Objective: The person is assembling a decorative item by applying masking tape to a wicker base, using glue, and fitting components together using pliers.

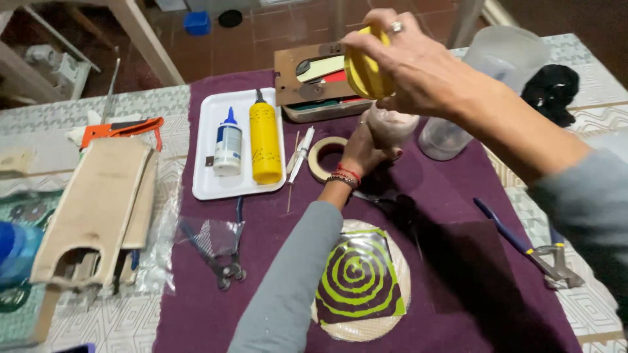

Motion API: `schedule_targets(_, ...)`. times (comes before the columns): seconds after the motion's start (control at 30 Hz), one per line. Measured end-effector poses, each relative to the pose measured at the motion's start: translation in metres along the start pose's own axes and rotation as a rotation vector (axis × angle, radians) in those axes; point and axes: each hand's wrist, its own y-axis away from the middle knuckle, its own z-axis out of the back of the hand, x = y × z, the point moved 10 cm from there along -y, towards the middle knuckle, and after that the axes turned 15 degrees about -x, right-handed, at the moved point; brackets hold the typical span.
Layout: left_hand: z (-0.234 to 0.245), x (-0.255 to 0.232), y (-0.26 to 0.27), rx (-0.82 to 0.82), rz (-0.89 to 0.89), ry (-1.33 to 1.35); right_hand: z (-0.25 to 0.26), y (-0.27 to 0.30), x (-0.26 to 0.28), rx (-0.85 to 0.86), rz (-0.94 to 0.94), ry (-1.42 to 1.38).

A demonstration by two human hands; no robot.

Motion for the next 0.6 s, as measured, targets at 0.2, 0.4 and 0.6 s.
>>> schedule_targets(0.2, 0.108, -0.04, 0.029, 0.085, -0.146, -0.096, 0.01, 0.083, 0.092, -0.23, -0.231, -0.352)
schedule_targets(0.4, 0.207, -0.109, 0.138, -0.008, 0.022, -0.032, -0.056, 0.203, 0.155, -0.115, -0.765, -0.659)
schedule_targets(0.6, 0.198, -0.129, 0.213, 0.195, -0.144, -0.066, -0.083, 0.234, 0.182, -0.144, -0.763, -0.68)
